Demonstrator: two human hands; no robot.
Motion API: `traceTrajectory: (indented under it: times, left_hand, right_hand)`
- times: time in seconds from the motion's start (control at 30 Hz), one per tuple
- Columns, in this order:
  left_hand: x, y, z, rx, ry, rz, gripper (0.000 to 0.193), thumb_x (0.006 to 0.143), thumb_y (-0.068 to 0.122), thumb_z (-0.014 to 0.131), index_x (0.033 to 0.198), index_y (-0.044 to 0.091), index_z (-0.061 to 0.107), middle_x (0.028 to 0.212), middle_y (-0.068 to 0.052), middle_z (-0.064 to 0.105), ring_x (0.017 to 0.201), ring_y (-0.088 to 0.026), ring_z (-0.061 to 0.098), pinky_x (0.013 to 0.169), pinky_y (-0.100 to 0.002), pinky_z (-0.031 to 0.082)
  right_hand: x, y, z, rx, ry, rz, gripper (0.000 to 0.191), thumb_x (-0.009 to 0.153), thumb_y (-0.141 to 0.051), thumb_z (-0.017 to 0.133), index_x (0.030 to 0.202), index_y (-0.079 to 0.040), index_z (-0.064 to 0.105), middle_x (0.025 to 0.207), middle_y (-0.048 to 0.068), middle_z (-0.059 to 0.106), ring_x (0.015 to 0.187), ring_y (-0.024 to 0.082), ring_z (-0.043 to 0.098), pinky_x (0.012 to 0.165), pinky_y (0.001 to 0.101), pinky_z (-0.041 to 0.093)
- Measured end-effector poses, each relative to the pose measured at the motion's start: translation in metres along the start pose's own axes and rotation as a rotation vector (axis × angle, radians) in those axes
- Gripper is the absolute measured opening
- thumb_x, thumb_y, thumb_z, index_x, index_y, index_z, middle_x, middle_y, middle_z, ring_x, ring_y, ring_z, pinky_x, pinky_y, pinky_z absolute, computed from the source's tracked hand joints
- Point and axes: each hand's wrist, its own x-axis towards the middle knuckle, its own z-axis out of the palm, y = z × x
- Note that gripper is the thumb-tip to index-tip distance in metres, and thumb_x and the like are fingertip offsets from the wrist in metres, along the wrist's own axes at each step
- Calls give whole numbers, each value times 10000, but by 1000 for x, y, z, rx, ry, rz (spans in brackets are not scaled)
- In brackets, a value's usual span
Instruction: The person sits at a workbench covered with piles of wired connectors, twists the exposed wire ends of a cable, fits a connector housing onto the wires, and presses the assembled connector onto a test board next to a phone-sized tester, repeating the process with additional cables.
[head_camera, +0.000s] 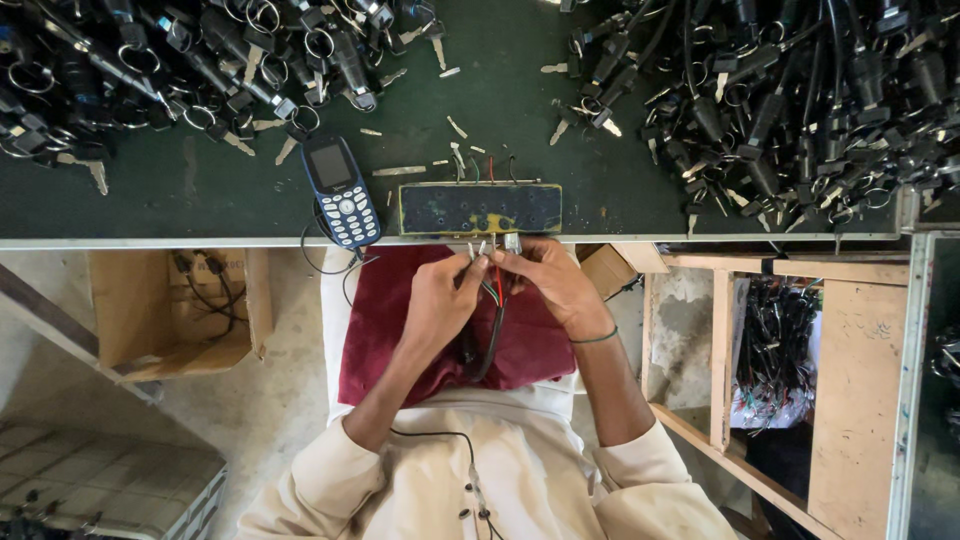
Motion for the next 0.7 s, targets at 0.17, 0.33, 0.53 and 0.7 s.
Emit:
traceTrajectory:
  times: [0.17, 0.33, 0.53, 0.7]
  left_hand:
    - [8, 0, -6, 17, -74, 67, 276, 987, 224, 631, 856, -5, 715, 613, -177, 567, 486, -252, 533, 503, -380, 432]
    - [12, -1, -8, -8, -125, -45, 334, 1003, 257, 615, 816, -10, 690, 553, -155, 555, 473, -242, 544, 502, -377, 435]
    - [10, -1, -8, -39, -125, -57, 318, 999, 253, 615, 836, -8, 695, 534, -111, 547, 462, -181, 541, 484, -366, 431]
    - [5, -3, -8, -148, -115, -187, 310, 1013, 254, 609, 862, -4, 690, 526, -69, 561, 461, -126, 524, 451, -341, 407]
  right_hand:
    - [1, -1, -2, 3, -14, 10, 233, 909, -276, 772, 991, -58, 775, 864, -1, 733, 706, 71, 630, 635, 228, 490]
    - [0, 0, -2, -24, -13, -12, 247, 921, -283, 771, 974, -41, 769, 851, 12, 729, 700, 84, 633, 639, 244, 502]
    - [-1, 1, -3, -18, -31, -15, 247, 925, -276, 767, 991, -38, 773, 874, 5, 734, 718, 73, 632, 658, 239, 513]
    - [-1, 3, 2, -30, 37, -45, 266, 915, -270, 763, 1027, -30, 785, 880, 15, 748, 700, 83, 643, 626, 239, 515]
